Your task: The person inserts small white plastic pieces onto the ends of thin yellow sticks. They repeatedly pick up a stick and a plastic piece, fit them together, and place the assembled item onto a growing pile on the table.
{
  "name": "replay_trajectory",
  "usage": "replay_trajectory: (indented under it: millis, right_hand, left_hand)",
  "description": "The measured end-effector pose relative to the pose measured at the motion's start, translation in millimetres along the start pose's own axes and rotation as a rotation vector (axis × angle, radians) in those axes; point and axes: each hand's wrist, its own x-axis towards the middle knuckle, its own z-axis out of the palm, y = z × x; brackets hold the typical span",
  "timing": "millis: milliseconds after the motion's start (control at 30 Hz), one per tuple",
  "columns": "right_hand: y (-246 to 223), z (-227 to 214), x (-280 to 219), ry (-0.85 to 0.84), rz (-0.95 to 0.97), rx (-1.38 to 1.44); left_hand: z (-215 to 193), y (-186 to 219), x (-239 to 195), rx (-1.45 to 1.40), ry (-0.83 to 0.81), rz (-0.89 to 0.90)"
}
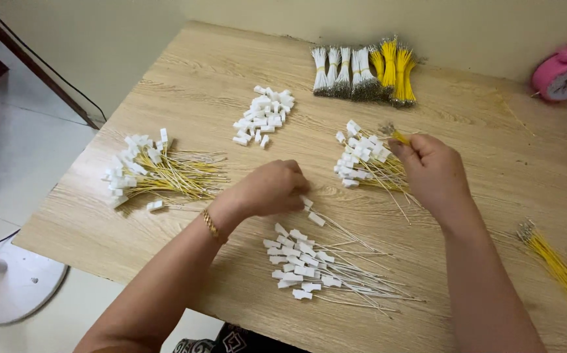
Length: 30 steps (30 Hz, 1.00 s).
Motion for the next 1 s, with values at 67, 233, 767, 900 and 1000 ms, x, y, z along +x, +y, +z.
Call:
replay_trajectory:
  millis: [67,233,767,900,1000]
  right_hand:
    - [-4,-2,3,-0.001,0.045,0.128]
    - [-21,-8,2,-0.036,0.050,0.374]
    - [-9,3,7,-0.091,0.139,0.631]
    - [-16,-4,2,-0.076,0.156,0.534]
    - [-21,-6,2,-0.077,0.142,0.505]
  left_hand:
    - [10,-3,-7,-0.028,0.050,0.036]
    - [-16,18,-27,-0.153,0.051,0.116]
    - [-37,57,44,-1.314,0.404,0.092]
    - [-21,60,59,-1.405,0.418,0.086]
    - [-9,59,61,-1.469,0.411,0.062]
